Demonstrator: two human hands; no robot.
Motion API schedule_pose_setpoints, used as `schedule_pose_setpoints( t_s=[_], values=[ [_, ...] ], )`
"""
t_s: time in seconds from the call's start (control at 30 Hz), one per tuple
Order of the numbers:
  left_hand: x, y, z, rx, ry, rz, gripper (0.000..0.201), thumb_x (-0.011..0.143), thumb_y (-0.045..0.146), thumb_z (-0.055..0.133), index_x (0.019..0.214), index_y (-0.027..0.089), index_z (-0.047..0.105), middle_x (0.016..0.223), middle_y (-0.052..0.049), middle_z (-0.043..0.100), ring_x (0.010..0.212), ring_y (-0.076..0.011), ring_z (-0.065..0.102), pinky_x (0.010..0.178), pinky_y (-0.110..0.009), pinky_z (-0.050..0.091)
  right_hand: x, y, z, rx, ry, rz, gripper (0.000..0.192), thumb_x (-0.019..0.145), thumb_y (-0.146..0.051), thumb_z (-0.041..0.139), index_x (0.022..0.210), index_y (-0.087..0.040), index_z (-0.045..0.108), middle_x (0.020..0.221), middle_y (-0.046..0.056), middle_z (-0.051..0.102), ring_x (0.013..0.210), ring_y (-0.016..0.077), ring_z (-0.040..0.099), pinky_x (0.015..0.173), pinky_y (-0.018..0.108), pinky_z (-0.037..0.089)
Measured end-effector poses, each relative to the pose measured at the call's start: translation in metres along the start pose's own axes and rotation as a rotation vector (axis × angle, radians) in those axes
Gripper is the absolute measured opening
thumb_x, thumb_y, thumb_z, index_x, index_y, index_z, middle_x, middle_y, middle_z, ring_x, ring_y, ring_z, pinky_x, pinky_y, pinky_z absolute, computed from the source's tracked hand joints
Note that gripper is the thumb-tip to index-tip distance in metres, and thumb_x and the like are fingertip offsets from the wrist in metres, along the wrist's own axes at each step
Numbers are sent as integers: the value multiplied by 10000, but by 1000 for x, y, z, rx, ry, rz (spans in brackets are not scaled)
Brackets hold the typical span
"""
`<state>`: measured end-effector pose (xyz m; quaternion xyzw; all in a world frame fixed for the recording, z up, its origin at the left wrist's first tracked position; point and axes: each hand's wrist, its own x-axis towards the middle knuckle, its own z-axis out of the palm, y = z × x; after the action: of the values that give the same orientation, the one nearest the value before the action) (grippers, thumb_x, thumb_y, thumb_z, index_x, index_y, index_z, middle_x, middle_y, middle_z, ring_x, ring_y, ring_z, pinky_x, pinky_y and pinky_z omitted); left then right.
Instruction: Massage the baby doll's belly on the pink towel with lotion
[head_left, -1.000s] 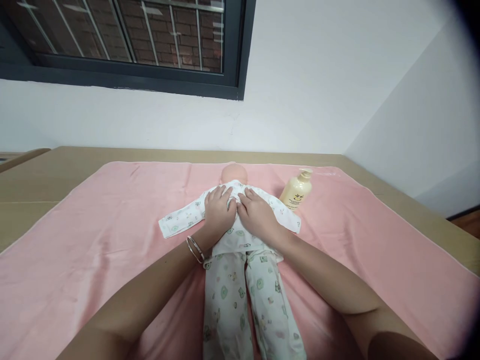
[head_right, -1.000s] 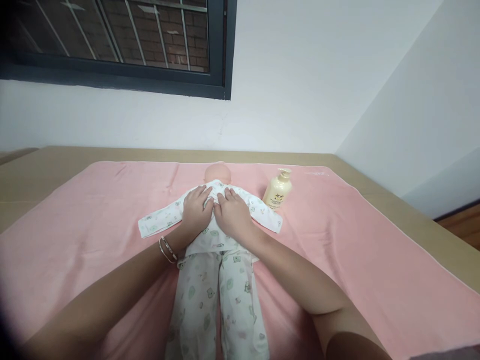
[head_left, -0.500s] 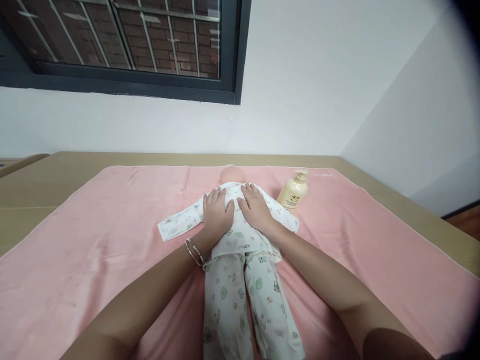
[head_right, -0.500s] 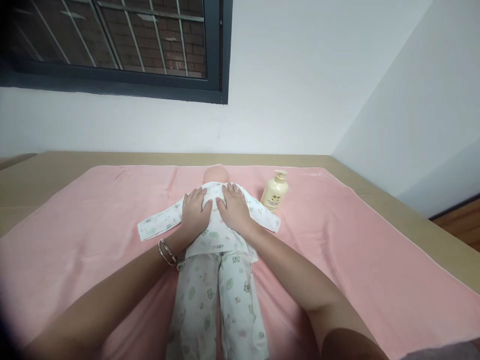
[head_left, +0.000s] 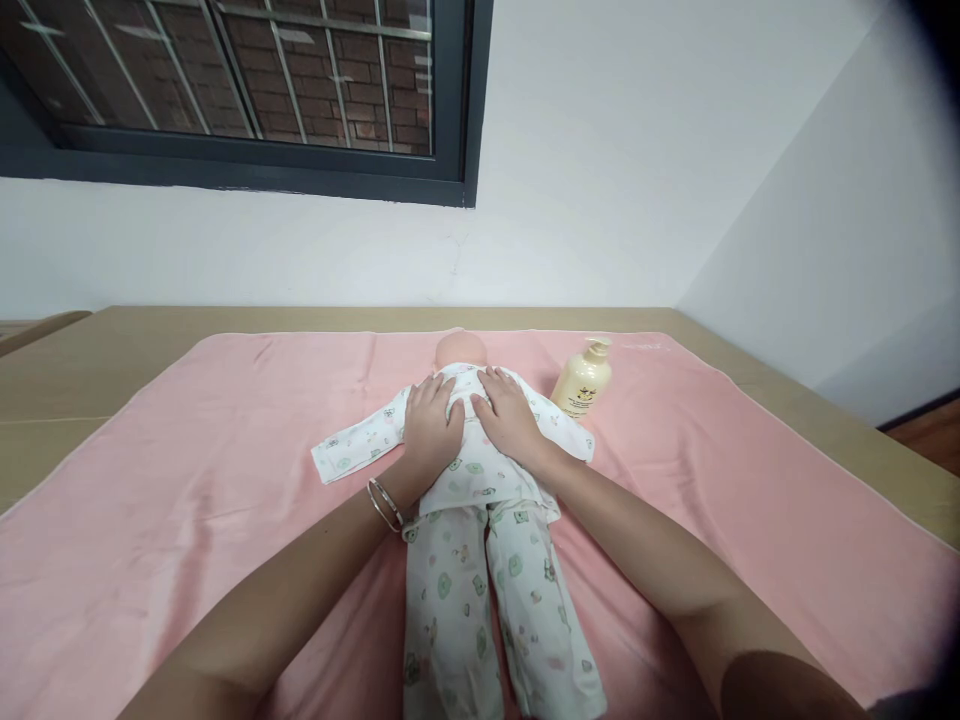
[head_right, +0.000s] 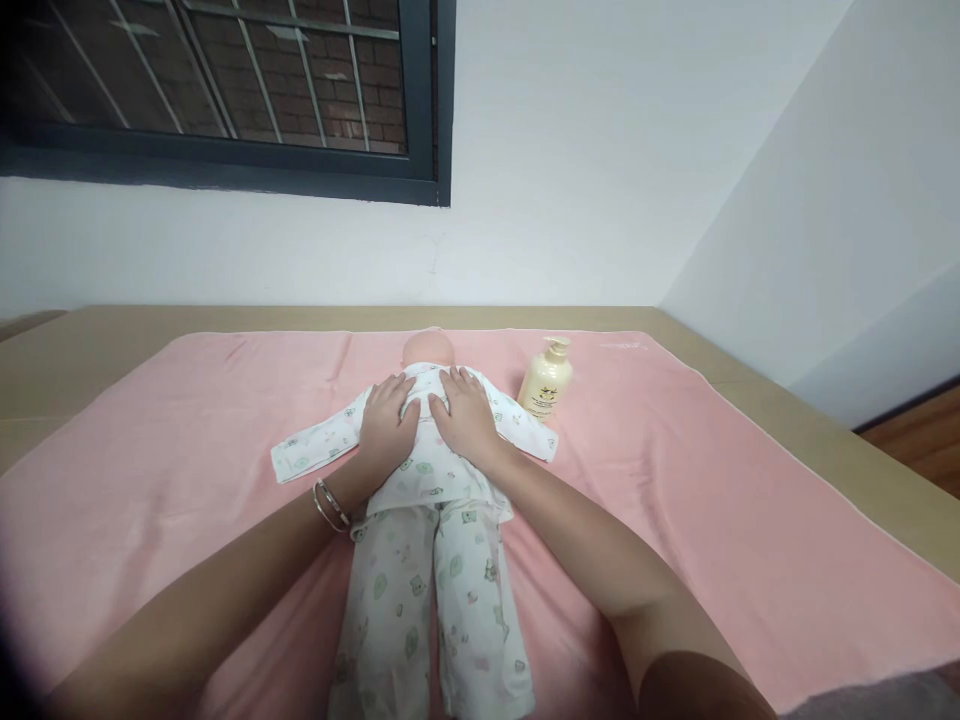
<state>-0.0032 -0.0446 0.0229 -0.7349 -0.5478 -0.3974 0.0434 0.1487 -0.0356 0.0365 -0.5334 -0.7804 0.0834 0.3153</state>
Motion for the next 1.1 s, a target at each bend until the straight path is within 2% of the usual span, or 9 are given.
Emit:
schedule_pose_setpoints(
  t_s=[0.07,0.13,0.27,0.43,0.53,0.6,0.83,0.97,1.1],
  values=[
    [-1,1,-2,-37,24,118,361,899,204,392,1158,146,636,1269,-114,627,1245,-241,523,1128,-468,349,2,4,-1,5,-17,-25,540,963,-381,358,1416,-94,422,1483,143,370,1412,288,261,1165,467,196],
    [-1,3,-4,-58,40,168,356,895,175,383,1129,149,650,1234,-106,651,1219,-217,545,1108,-421,389,6,9,-4,12,-55,-67,544,954,-372,382,1436,-121,398,1502,125,343,1424,292,232,1161,474,201],
    [-1,5,-5,-10,-1,15,393,892,226,402,1210,108,602,1284,-141,610,1257,-271,505,1107,-468,375,6,7,-8,-19,-87,-101,532,949,-332,388,1451,-156,382,1515,111,319,1425,302,227,1153,479,220],
    [1,2,0,11,-43,-111,468,881,268,405,1294,84,528,1365,-173,529,1310,-298,439,1136,-513,296,-17,-25,-10,-196,-67,-93,500,956,-276,340,1391,-55,450,1450,182,407,1380,318,321,1146,461,247],
    [1,0,0,-26,-41,-107,448,866,238,408,1269,104,549,1342,-151,554,1287,-277,461,1128,-495,313,-28,-35,-11,-245,-74,-158,495,952,-275,355,1375,-44,468,1436,186,424,1382,318,317,1149,449,247],
    [1,0,-1,-42,-39,-76,420,878,235,401,1244,125,574,1323,-131,575,1268,-265,480,1120,-488,327,-26,-33,-11,-211,-70,-142,485,963,-295,340,1372,-74,480,1434,160,438,1381,304,325,1146,434,262],
    [-3,8,-7,60,21,128,347,882,177,390,1096,165,664,1198,-103,650,1161,-257,549,1021,-438,423,10,4,-8,-24,-134,-36,568,986,-417,292,1448,-96,374,1507,150,320,1424,283,240,1156,454,235],
    [-3,12,-9,83,22,86,348,885,194,396,1125,176,647,1168,-103,654,1120,-261,559,975,-431,444,13,6,-8,-32,-120,-55,562,977,-377,315,1449,-77,360,1503,160,323,1421,269,250,1162,450,218],
    [0,9,-5,127,-18,-34,419,900,299,411,1246,127,572,1268,-149,596,1203,-298,513,1042,-470,391,-3,-16,-15,-113,-130,-25,500,965,-292,323,1399,-72,438,1449,169,414,1382,274,335,1141,429,270]
  ],
)
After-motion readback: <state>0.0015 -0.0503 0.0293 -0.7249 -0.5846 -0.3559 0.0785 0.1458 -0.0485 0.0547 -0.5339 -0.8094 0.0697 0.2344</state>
